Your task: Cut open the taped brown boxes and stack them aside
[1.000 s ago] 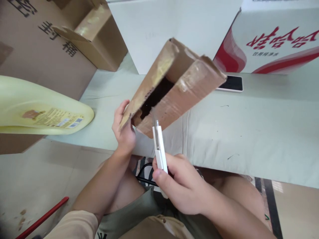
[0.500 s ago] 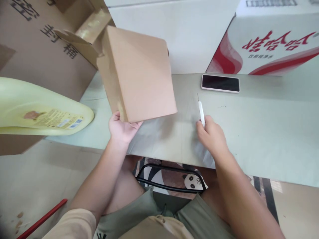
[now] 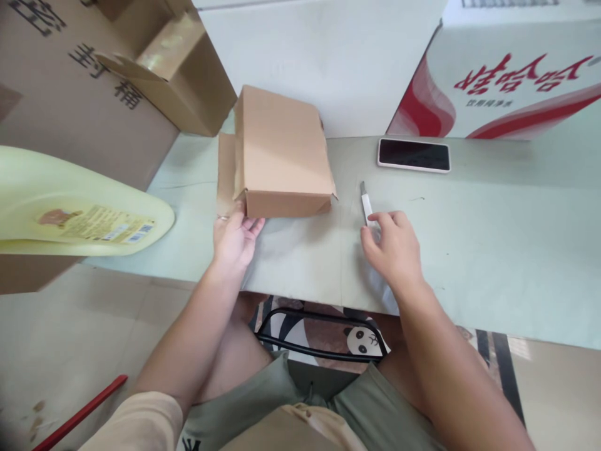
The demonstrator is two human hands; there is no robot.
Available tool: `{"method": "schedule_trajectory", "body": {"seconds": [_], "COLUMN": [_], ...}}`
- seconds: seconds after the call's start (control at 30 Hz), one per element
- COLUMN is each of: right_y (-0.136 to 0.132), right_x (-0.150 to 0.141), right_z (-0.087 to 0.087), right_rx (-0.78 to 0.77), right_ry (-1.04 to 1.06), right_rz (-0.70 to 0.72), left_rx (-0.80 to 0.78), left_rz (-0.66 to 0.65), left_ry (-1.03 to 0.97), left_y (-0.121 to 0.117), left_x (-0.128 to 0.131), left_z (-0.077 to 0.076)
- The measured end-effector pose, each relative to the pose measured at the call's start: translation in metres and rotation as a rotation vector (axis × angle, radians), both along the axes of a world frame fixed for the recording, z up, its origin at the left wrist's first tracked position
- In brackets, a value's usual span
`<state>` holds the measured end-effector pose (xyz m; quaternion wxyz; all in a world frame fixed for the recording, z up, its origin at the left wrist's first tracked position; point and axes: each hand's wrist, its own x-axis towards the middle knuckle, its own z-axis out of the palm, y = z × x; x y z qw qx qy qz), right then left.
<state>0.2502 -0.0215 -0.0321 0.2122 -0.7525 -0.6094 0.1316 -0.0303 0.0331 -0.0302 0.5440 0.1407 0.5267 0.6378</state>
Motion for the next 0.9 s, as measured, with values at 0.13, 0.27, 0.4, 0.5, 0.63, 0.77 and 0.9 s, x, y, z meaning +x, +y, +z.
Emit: {"method": "schedule_trajectory", "body": {"seconds": [0.13, 0.27, 0.4, 0.5, 0.63, 0.77, 0.9], "right_y": [-0.005, -0.01, -0.009, -0.008, -0.008, -0.007, -0.005], "right_x": [-0.01, -0.022, -0.022, -0.017, -0.013, -0.017, -0.024], "right_z": [-0.002, -0.003, -0.007, -0.011, -0.014, -0.009, -0.001], "right_rx": [0.17, 0.251, 0.35, 0.379, 0.402, 0.315, 0.185], "right_ry": [0.219, 0.322, 0.3, 0.264, 0.253, 0.429, 0.602], "right_rz": [0.266, 0.405, 0.329, 0.292, 0.328, 0.284, 0.142], "left_rx": [-0.005, -0.049, -0.066, -0.064, -0.084, -0.053, 0.115], "left_rz": [-0.012, -0.107, -0.146, -0.201, -0.295, -0.408, -0.306], "left_ry": [0.063, -0.01, -0.007, 0.04, 0.148, 0.354, 0.619], "left_y": [-0.002, -0.007, -0.01, -0.012, -0.015, -0.018, -0.018], "left_x": [0.002, 0.008, 0.012, 0.012, 0.013, 0.014, 0.01], "left_z": [0.003, 0.004, 0.004, 0.003, 0.001, -0.005, -0.011]}}
